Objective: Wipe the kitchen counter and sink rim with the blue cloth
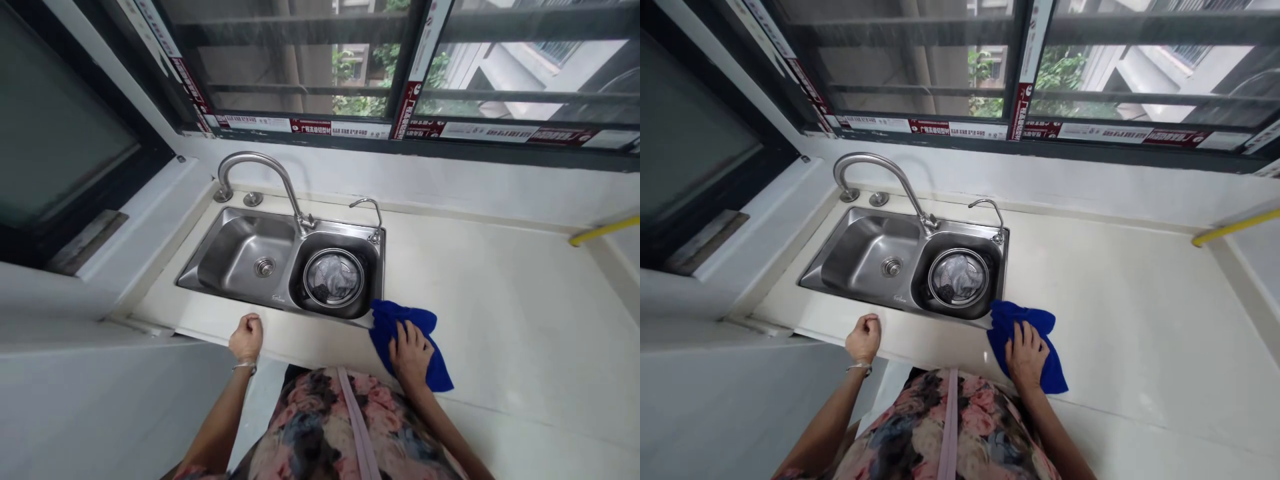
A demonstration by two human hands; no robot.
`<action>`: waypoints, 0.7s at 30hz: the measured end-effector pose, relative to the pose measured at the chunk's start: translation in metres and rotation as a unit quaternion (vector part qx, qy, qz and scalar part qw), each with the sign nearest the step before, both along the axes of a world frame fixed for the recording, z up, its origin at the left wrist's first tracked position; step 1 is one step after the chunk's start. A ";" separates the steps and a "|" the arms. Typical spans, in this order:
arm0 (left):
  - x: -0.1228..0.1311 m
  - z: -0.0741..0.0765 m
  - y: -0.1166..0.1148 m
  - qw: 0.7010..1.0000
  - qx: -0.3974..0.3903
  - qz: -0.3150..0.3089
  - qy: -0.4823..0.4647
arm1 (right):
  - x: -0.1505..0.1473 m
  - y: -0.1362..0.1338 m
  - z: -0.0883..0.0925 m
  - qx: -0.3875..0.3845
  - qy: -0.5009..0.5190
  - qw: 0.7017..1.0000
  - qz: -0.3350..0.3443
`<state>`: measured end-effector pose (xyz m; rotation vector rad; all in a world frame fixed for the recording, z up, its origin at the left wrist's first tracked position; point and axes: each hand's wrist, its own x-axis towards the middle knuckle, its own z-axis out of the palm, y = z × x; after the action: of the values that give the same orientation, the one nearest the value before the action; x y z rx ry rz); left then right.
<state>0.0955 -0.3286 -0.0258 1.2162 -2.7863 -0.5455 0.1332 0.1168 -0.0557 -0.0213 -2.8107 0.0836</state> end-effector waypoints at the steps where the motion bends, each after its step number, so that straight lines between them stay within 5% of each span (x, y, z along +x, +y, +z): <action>1: 0.000 0.000 0.000 1.000 0.003 -0.003 0.000 | 0.000 -0.002 0.000 0.002 0.000 1.000 -0.004; 7: 0.004 0.006 0.003 0.999 0.042 -0.030 -0.004 | -0.021 -0.017 0.000 0.005 0.036 0.999 0.000; 16: 0.014 0.002 0.002 0.993 0.061 -0.097 0.026 | -0.035 -0.060 -0.015 -0.057 0.011 0.987 0.149; 21: 0.017 -0.010 0.001 0.989 0.073 -0.118 0.047 | -0.054 -0.078 -0.015 -0.172 -0.060 0.980 0.084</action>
<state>0.1127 -0.3281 -0.0357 0.8598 -2.8689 -0.8144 0.0788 0.0388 -0.0709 0.1356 -2.8754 0.6253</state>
